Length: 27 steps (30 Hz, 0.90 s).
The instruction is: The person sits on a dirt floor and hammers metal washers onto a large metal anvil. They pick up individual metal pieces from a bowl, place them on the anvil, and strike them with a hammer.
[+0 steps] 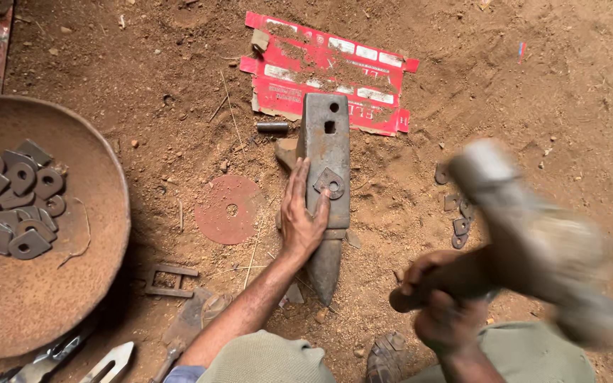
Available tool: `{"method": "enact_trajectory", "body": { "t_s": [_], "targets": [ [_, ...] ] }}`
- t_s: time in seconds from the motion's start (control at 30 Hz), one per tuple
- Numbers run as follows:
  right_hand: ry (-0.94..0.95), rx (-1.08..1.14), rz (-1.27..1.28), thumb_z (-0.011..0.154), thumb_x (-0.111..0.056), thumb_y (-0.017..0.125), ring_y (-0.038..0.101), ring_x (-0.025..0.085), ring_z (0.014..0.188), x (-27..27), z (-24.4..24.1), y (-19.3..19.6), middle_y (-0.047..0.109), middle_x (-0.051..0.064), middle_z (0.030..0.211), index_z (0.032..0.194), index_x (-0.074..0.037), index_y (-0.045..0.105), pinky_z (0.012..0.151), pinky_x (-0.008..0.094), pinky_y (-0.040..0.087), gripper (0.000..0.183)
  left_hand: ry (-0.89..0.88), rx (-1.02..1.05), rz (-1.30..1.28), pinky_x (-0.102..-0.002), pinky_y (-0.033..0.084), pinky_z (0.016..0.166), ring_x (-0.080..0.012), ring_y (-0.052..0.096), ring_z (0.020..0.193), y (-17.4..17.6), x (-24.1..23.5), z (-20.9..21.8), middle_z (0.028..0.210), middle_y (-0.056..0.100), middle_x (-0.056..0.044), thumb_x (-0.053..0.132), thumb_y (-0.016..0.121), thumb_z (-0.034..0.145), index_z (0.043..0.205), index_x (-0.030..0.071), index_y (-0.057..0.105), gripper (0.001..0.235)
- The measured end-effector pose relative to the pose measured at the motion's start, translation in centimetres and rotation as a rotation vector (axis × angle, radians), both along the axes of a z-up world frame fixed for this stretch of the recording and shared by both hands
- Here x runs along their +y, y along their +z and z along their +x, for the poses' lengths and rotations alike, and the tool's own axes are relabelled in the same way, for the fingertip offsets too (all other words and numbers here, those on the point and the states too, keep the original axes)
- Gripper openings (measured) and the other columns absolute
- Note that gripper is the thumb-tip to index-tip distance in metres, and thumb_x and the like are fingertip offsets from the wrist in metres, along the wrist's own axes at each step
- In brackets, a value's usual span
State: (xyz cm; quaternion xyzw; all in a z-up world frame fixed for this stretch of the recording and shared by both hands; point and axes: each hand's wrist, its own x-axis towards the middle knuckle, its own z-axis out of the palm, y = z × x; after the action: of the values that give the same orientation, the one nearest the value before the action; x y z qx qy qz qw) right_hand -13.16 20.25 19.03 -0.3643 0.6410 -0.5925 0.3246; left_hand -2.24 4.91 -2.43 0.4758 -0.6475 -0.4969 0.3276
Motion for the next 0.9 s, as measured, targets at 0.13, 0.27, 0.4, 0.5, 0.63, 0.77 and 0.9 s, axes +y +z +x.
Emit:
{"method": "enact_trajectory", "body": {
  "t_s": [0.13,0.27,0.4,0.5,0.63,0.77,0.9],
  "targets": [
    [0.053,0.428,0.548,0.100,-0.044,0.051,0.061,0.012,0.044,-0.4,-0.1,-4.6,0.062,0.003,0.061,0.106,-0.006,0.061,0.040,0.031,0.051,0.039,0.036,0.029,-0.115,-0.056,0.052,0.111,-0.0386,0.051,0.145,-0.1,0.3,-0.2,0.163,0.041,-0.021,0.031,0.062,0.103,0.161,0.009,0.030,0.070],
    [0.112,0.356,0.792,0.099,-0.048,0.049,0.055,0.010,0.041,-0.1,-0.3,-7.5,0.057,0.002,0.059,0.103,-0.007,0.060,0.034,0.030,0.052,0.043,0.031,0.027,-0.100,-0.059,0.048,0.113,-0.0391,0.050,0.144,-0.2,0.2,-0.1,0.161,0.042,-0.021,0.030,0.065,0.101,0.160,0.006,0.032,0.071],
    [0.089,0.259,0.694,0.096,-0.050,0.049,0.057,0.011,0.037,0.0,-0.7,-6.8,0.060,0.002,0.056,0.110,-0.011,0.060,0.032,0.030,0.053,0.043,-0.037,0.010,0.086,-0.055,0.056,0.104,-0.0397,0.048,0.144,0.2,0.0,0.1,0.165,0.035,-0.022,0.030,0.062,0.098,0.148,0.013,0.047,0.054],
    [0.072,0.246,0.581,0.099,-0.049,0.050,0.060,0.010,0.040,-0.4,-0.9,-5.7,0.062,0.002,0.058,0.099,-0.008,0.060,0.034,0.029,0.053,0.043,-0.088,-0.056,-0.154,-0.062,0.047,0.110,-0.0476,0.037,0.150,0.1,-0.9,0.2,0.167,0.029,-0.026,0.025,0.065,0.100,0.141,0.014,0.055,0.044],
    [0.004,0.164,0.549,0.101,-0.046,0.052,0.060,0.011,0.045,-0.8,-0.5,-4.8,0.061,0.003,0.061,0.099,-0.005,0.059,0.038,0.028,0.050,0.042,-0.148,-0.020,-0.188,-0.061,0.050,0.111,-0.0451,0.034,0.154,-0.3,-2.2,1.1,0.170,0.027,-0.027,0.028,0.057,0.104,0.151,0.018,0.045,0.049],
    [0.011,0.102,0.516,0.103,-0.040,0.053,0.060,0.011,0.046,-0.3,0.2,-4.0,0.061,0.004,0.063,0.098,-0.003,0.058,0.040,0.027,0.049,0.038,-0.141,0.174,0.121,-0.058,0.054,0.107,-0.0432,0.047,0.146,-0.4,-3.3,1.4,0.163,0.037,-0.028,0.040,0.056,0.104,0.162,0.006,0.026,0.074],
    [0.018,0.266,0.322,0.103,-0.037,0.050,0.062,0.009,0.049,0.5,0.4,-3.0,0.064,0.002,0.068,0.105,-0.004,0.056,0.041,0.025,0.051,0.034,-0.152,0.097,0.051,-0.064,0.048,0.100,-0.0483,0.049,0.139,0.0,-4.5,1.2,0.159,0.039,-0.034,0.036,0.069,0.099,0.159,0.003,0.025,0.082]
  ]
}}
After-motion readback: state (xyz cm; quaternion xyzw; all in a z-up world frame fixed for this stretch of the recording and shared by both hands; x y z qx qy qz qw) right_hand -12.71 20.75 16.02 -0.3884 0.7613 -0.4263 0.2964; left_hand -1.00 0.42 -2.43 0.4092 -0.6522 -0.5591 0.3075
